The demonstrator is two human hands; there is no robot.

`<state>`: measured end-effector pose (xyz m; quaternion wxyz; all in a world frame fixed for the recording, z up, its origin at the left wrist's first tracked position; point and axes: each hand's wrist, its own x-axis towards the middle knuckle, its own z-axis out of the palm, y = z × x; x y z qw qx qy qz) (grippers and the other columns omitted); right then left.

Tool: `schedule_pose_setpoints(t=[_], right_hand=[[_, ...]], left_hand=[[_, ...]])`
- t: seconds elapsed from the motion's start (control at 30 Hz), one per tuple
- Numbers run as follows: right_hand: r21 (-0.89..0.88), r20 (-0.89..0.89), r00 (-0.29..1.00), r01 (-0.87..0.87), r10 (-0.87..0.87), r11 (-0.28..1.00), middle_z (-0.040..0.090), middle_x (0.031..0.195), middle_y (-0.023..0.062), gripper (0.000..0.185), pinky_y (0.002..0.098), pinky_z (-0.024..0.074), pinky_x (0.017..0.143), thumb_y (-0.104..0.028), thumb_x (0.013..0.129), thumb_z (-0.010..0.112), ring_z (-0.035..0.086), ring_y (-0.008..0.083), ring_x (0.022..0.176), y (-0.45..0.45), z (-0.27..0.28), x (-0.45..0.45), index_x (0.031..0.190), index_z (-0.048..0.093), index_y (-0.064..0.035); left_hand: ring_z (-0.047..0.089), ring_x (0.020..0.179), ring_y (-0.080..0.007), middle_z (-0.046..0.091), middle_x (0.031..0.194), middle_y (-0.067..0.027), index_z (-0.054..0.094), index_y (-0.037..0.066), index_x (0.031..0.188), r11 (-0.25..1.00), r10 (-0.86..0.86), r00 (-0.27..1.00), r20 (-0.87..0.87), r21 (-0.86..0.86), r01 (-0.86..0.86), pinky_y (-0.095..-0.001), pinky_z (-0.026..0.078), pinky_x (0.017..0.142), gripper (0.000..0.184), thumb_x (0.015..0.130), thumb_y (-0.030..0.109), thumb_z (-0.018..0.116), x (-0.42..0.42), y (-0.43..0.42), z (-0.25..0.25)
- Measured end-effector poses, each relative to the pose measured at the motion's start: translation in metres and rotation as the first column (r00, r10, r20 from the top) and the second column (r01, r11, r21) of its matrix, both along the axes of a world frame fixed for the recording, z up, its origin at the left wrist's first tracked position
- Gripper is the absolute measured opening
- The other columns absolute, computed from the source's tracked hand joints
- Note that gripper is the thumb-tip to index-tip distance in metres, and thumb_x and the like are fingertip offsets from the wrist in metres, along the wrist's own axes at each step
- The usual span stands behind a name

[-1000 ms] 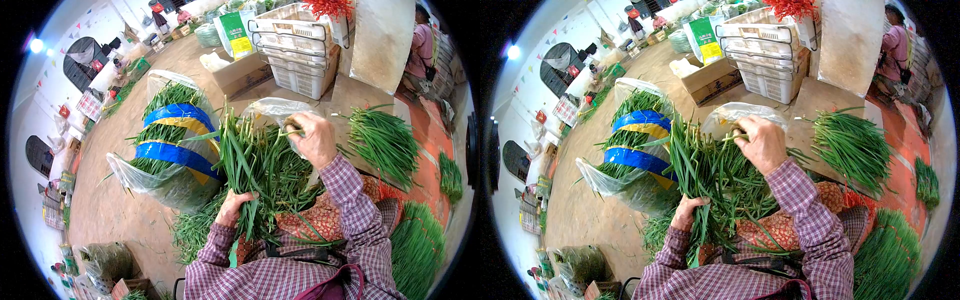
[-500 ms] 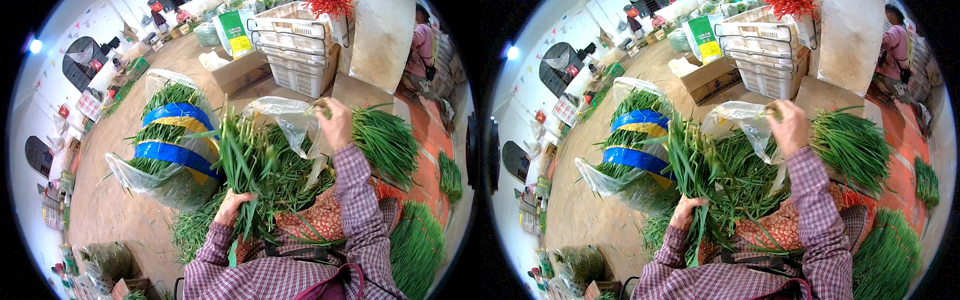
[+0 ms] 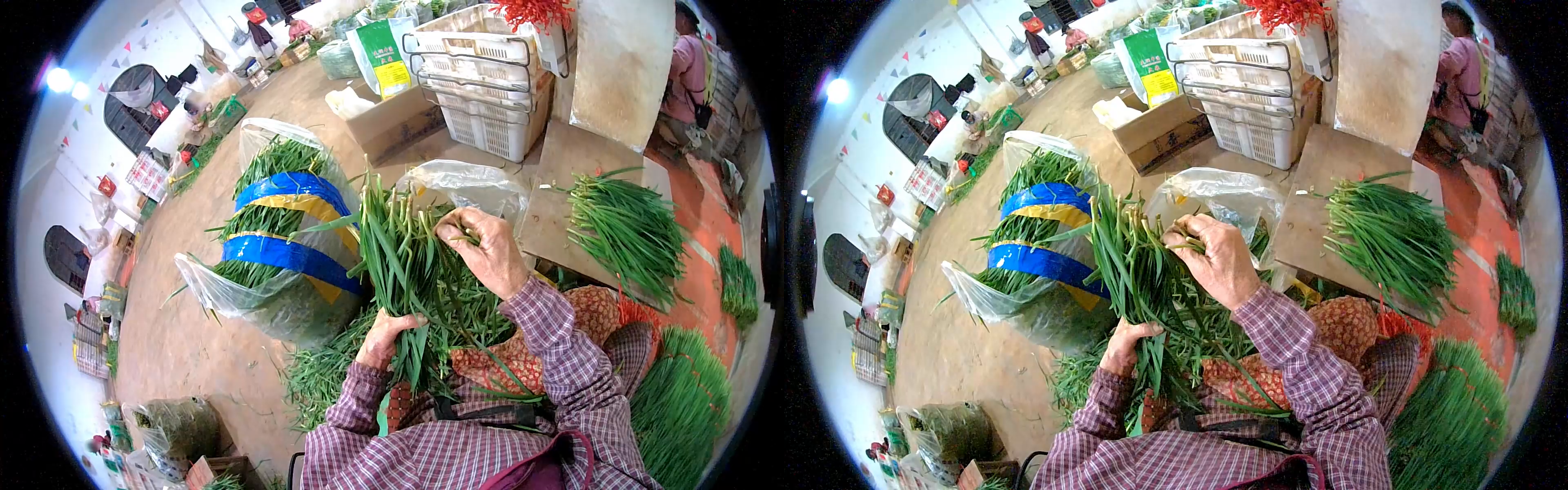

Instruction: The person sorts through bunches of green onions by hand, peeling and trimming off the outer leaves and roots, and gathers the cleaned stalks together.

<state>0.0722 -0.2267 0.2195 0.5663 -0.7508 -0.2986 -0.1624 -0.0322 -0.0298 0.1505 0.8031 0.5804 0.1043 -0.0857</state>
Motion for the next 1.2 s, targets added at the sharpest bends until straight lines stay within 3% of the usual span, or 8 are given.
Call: schedule_pose_setpoints(t=[0.17,0.4,0.53,0.7,0.77,0.83,0.97,1.2], right_hand=[[0.17,-0.232,0.971,-0.013,0.053,0.985,0.066,0.085,0.0088,0.03,0.0305,0.0536,0.064,-0.033,0.091,0.055,0.064,0.0162,0.073,-0.012,0.004,0.001,0.093,0.063,-0.0044],[-0.062,0.052,0.998,0.037,-0.034,0.997,0.063,0.079,0.0024,0.014,0.032,0.0536,0.063,-0.022,0.086,0.061,0.061,0.0146,0.068,0.009,0.013,-0.007,0.091,0.065,-0.009],[0.185,-0.287,0.953,0.157,-0.099,0.97,0.066,0.083,0.0036,0.028,0.0244,0.0497,0.054,-0.038,0.093,0.049,0.06,0.0103,0.067,-0.025,0.005,0.017,0.089,0.062,-0.0134],[0.434,-0.131,0.981,0.188,-0.145,0.881,0.066,0.086,0.0063,0.034,0.0267,0.0539,0.059,-0.044,0.093,0.048,0.06,0.0093,0.065,-0.077,0.032,0.031,0.092,0.06,-0.0125],[0.128,-0.402,0.901,0.233,-0.164,0.964,0.067,0.086,0.0077,0.033,0.027,0.0549,0.065,-0.041,0.093,0.049,0.064,0.0113,0.073,-0.062,0.041,0.014,0.097,0.059,-0.0096],[0.066,-0.127,0.99,-0.054,0.063,0.996,0.067,0.087,0.0074,0.032,0.0319,0.0557,0.067,-0.038,0.089,0.058,0.064,0.0143,0.075,-0.017,0.006,0.012,0.101,0.06,-0.0086],[-0.094,-0.096,0.976,-0.202,0.193,0.975,0.067,0.086,0.0142,0.044,0.0345,0.0501,0.068,-0.033,0.076,0.073,0.064,0.02,0.076,0.003,0.014,-0.002,0.1,0.059,0.0008],[-0.043,-0.208,0.949,-0.252,0.238,0.967,0.067,0.089,0.0144,0.036,0.0311,0.0491,0.07,-0.022,0.078,0.072,0.063,0.0152,0.077,-0.011,0.018,-0.003,0.101,0.062,0.003]], left_hand=[[0.063,0.08,-0.0179,0.066,0.09,-0.0081,0.061,0.0,0.099,1.0,-0.015,1.0,0.003,-0.012,0.015,-0.0306,0.051,0.073,0.032,0.068,0.002,0.068,0.0,0.008,-0.013],[0.063,0.08,-0.0177,0.065,0.089,-0.0075,0.061,0.0,0.103,0.999,-0.034,0.999,-0.033,-0.041,0.033,-0.0306,0.05,0.074,0.035,0.069,0.0,0.067,-0.001,0.0,-0.004],[0.063,0.079,-0.0173,0.066,0.088,-0.0067,0.061,0.0,0.103,0.992,-0.004,0.994,-0.109,-0.124,-0.01,-0.0317,0.049,0.079,0.035,0.069,-0.002,0.067,-0.008,0.016,-0.01],[0.064,0.079,-0.018,0.067,0.084,-0.0083,0.061,0.0,0.1,0.987,-0.004,0.997,-0.073,-0.16,-0.008,-0.0316,0.05,0.078,0.032,0.068,-0.003,0.066,-0.006,0.029,-0.033],[0.064,0.07,-0.0194,0.067,0.079,-0.0095,0.065,-0.004,0.09,0.996,0.077,0.997,-0.001,-0.05,-0.077,-0.0317,0.053,0.067,0.025,0.065,0.003,0.064,-0.007,0.018,-0.025],[0.064,0.071,-0.0189,0.067,0.08,-0.0093,0.066,-0.003,0.084,0.998,0.02,0.999,0.031,-0.068,-0.018,-0.0308,0.052,0.068,0.02,0.065,0.001,0.063,-0.005,0.022,-0.033],[0.064,0.074,-0.0192,0.067,0.085,-0.0103,0.066,-0.002,0.086,1.0,0.009,0.999,0.041,-0.017,-0.008,-0.03,0.052,0.069,0.021,0.066,0.003,0.061,-0.006,0.022,-0.038],[0.064,0.074,-0.0199,0.067,0.082,-0.0108,0.064,-0.004,0.089,0.981,-0.004,0.999,-0.039,-0.193,-0.004,-0.0321,0.051,0.074,0.023,0.067,0.0,0.063,-0.004,0.028,-0.046]])
